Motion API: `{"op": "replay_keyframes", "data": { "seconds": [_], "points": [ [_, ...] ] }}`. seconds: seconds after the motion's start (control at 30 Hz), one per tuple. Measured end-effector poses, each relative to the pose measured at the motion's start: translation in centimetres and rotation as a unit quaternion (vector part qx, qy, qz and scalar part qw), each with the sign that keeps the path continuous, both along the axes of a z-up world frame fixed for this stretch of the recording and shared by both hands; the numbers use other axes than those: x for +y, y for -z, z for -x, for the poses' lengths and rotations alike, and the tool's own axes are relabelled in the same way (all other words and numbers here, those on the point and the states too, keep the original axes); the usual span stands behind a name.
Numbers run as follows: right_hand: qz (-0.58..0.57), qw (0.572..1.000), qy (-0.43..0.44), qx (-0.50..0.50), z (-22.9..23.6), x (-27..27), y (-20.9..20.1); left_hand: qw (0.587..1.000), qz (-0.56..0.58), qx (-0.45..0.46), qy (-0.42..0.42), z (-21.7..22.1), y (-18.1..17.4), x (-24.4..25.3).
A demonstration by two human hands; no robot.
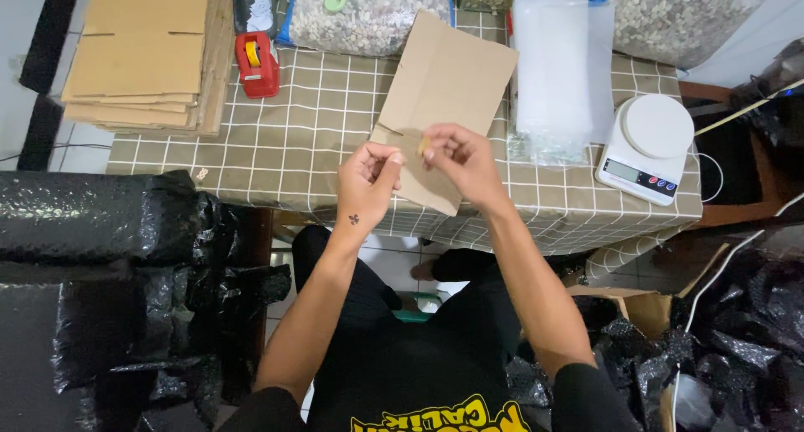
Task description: The person assembles a small cardboard box, places a black item inside, and seals it with tape. They then wrap the sealed box in black bubble wrap and secure it with additional tape. The wrapped package is placed on a stack of similar packages. The person then begins assembling another cardboard box.
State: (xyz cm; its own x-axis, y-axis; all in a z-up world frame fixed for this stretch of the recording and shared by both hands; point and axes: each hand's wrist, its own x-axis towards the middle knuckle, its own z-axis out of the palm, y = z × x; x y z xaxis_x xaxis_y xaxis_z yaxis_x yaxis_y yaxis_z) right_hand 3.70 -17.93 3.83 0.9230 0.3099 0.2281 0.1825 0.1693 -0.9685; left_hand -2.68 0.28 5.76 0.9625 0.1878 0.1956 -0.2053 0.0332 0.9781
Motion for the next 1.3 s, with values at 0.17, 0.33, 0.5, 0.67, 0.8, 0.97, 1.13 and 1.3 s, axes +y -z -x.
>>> {"op": "replay_keyframes", "data": {
  "seconds": [0.17,0.33,0.5,0.67,0.8,0.97,1.13,1.3],
  "points": [
    [-0.019,0.999,-0.043,0.001,4.5,-0.9,-2.1,1.000,-0.005,-0.009,0.009,1.2,-0.5,-0.6],
    [-0.030,0.999,-0.025,-0.005,6.3,-1.2,-3.7,0.998,-0.015,-0.005,0.065,2.7,-0.5,-1.1],
    [-0.035,0.999,0.004,0.008,7.0,-1.2,-3.6,0.996,-0.002,-0.027,0.087,3.5,-1.6,-1.3],
    [0.005,0.998,0.060,-0.034,8.2,-0.8,-3.7,0.993,0.050,-0.012,0.105,4.2,-2.1,-1.5],
    [0.073,0.981,0.122,-0.133,9.5,-0.5,-6.2,0.983,0.134,-0.006,0.128,4.3,-1.6,-1.9],
    [0.059,0.975,0.124,-0.173,10.3,-0.7,-5.2,0.940,0.275,0.095,0.177,4.4,0.3,-2.6],
    [0.025,0.977,0.119,-0.177,11.3,-1.0,-4.0,0.914,0.316,0.112,0.226,5.0,-0.4,-2.9],
    [-0.007,0.988,0.133,-0.074,12.3,-1.0,-3.7,0.967,0.146,-0.018,0.207,6.0,-1.3,-3.7]
  ]
}}
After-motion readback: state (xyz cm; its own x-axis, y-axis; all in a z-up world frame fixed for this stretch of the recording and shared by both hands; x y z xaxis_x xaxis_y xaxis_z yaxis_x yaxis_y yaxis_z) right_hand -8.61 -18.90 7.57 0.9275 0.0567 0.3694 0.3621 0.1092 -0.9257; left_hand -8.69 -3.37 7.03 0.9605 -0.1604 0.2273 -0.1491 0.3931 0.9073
